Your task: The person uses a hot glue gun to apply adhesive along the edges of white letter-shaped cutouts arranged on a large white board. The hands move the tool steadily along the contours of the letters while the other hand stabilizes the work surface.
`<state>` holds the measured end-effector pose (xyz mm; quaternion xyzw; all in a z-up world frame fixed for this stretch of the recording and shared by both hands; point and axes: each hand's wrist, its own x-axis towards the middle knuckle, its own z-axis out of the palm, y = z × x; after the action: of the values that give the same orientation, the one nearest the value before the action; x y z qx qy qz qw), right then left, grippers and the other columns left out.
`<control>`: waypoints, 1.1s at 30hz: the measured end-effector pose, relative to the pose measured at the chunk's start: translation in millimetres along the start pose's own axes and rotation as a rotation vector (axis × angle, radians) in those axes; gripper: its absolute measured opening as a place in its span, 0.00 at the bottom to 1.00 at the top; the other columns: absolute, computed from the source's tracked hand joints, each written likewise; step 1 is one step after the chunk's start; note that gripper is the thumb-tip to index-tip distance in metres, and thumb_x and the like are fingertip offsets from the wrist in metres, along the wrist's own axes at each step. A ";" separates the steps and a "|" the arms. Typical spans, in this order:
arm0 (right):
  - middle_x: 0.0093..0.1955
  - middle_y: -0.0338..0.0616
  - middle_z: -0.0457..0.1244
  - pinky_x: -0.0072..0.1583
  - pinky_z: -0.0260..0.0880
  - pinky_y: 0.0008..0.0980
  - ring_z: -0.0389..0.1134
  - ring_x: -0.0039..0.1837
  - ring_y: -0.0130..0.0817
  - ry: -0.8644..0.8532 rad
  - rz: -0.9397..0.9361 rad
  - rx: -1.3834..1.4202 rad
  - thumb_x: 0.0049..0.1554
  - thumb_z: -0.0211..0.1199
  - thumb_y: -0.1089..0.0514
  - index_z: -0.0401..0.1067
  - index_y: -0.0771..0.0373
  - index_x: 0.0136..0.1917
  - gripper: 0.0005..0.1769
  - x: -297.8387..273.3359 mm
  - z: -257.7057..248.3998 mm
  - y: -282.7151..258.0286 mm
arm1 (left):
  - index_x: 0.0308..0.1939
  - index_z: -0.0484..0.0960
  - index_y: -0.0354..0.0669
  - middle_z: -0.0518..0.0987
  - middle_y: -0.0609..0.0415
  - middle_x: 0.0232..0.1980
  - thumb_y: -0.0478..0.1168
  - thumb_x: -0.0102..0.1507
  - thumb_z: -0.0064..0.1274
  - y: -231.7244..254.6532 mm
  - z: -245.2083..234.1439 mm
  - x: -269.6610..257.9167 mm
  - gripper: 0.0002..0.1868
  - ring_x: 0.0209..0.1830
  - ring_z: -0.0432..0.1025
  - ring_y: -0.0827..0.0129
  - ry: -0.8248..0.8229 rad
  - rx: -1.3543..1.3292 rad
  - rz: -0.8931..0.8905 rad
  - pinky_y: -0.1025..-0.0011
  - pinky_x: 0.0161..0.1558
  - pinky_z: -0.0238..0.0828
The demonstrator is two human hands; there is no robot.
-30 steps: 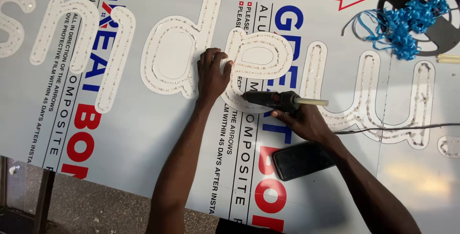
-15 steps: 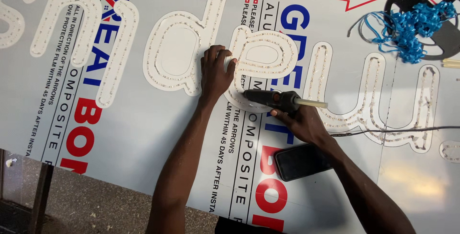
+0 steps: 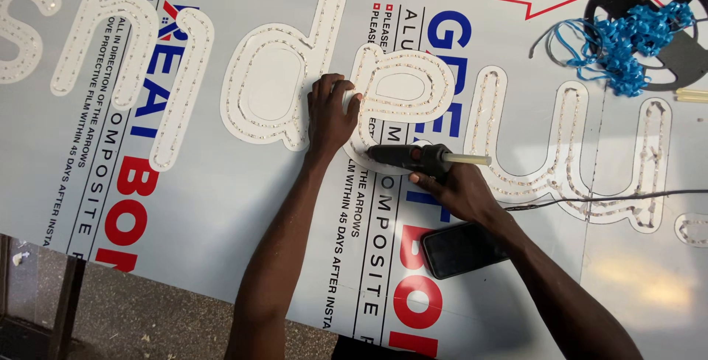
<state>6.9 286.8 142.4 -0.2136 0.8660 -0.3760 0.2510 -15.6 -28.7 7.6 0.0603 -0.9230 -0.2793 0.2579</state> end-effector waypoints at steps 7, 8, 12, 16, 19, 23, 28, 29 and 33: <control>0.53 0.63 0.77 0.59 0.74 0.63 0.78 0.55 0.70 0.030 0.020 0.063 0.66 0.71 0.41 0.81 0.53 0.74 0.27 4.9 -11.5 4.3 | 0.53 0.80 0.51 0.73 0.55 0.61 0.47 0.76 0.58 1.0 -2.8 1.7 0.08 0.66 0.74 0.49 0.014 -0.004 0.009 0.46 0.56 0.73; 0.53 0.62 0.77 0.59 0.74 0.59 0.78 0.54 0.65 0.020 -0.025 0.098 0.65 0.72 0.45 0.81 0.55 0.74 0.27 4.7 -13.4 5.4 | 0.53 0.80 0.51 0.74 0.55 0.61 0.47 0.75 0.59 -0.1 -1.5 0.2 0.08 0.67 0.74 0.49 0.012 -0.022 0.000 0.46 0.57 0.72; 0.47 0.61 0.77 0.55 0.74 0.54 0.76 0.46 0.53 -0.013 -0.029 0.133 0.65 0.73 0.45 0.81 0.57 0.74 0.28 1.7 -19.5 4.3 | 0.52 0.82 0.49 0.75 0.53 0.62 0.45 0.76 0.59 -6.3 3.3 -0.3 0.07 0.69 0.74 0.49 0.018 -0.085 -0.015 0.47 0.61 0.72; 0.49 0.62 0.77 0.56 0.75 0.54 0.77 0.48 0.56 -0.038 -0.077 0.139 0.64 0.74 0.46 0.82 0.58 0.73 0.27 -2.6 -24.3 6.8 | 0.52 0.83 0.48 0.77 0.52 0.62 0.45 0.76 0.59 -8.9 -1.7 -0.5 0.07 0.69 0.75 0.48 0.032 -0.145 -0.016 0.47 0.63 0.72; 0.43 0.55 0.76 0.53 0.72 0.44 0.71 0.43 0.41 -0.037 -0.045 0.210 0.64 0.75 0.48 0.82 0.57 0.75 0.27 -10.2 -22.9 10.8 | 0.49 0.87 0.49 0.84 0.50 0.57 0.47 0.73 0.67 -12.2 -23.5 -5.7 0.09 0.66 0.79 0.46 0.052 -0.425 -0.061 0.48 0.66 0.74; 0.63 0.63 0.77 0.68 0.72 0.58 0.78 0.64 0.59 -0.065 -0.070 0.236 0.63 0.75 0.48 0.80 0.59 0.76 0.31 -10.7 -33.4 4.2 | 0.68 0.82 0.38 0.83 0.34 0.68 0.51 0.75 0.64 13.1 -86.4 8.7 0.24 0.75 0.74 0.41 -0.484 -0.884 -0.235 0.40 0.78 0.63; 0.66 0.70 0.75 0.71 0.69 0.64 0.75 0.70 0.68 -0.099 -0.042 0.303 0.63 0.75 0.48 0.78 0.64 0.77 0.33 -14.0 -31.0 7.4 | 0.80 0.75 0.44 0.83 0.45 0.75 0.76 0.66 0.63 43.3 -113.9 -1.3 0.51 0.80 0.73 0.60 -0.769 -1.260 -0.141 0.55 0.80 0.64; 0.67 0.68 0.75 0.73 0.69 0.63 0.75 0.71 0.67 -0.109 -0.050 0.317 0.64 0.74 0.49 0.78 0.63 0.78 0.33 -12.7 -30.0 8.4 | 0.83 0.70 0.44 0.83 0.41 0.74 0.78 0.66 0.59 36.3 -103.7 -1.4 0.54 0.79 0.75 0.57 -0.652 -1.435 -0.155 0.56 0.80 0.68; 0.59 0.64 0.76 0.67 0.71 0.57 0.75 0.60 0.54 -0.119 -0.074 0.346 0.65 0.74 0.48 0.78 0.65 0.77 0.32 4.5 -20.9 18.6 | 0.79 0.73 0.37 0.84 0.38 0.69 0.45 0.77 0.56 -7.7 -76.1 5.0 0.28 0.72 0.78 0.56 -0.346 -1.115 -0.254 0.62 0.73 0.76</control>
<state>-12.4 307.3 139.4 -0.2208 0.7637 -0.5148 0.3208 18.7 -73.3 59.7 -0.0208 -0.6515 -0.7559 0.0613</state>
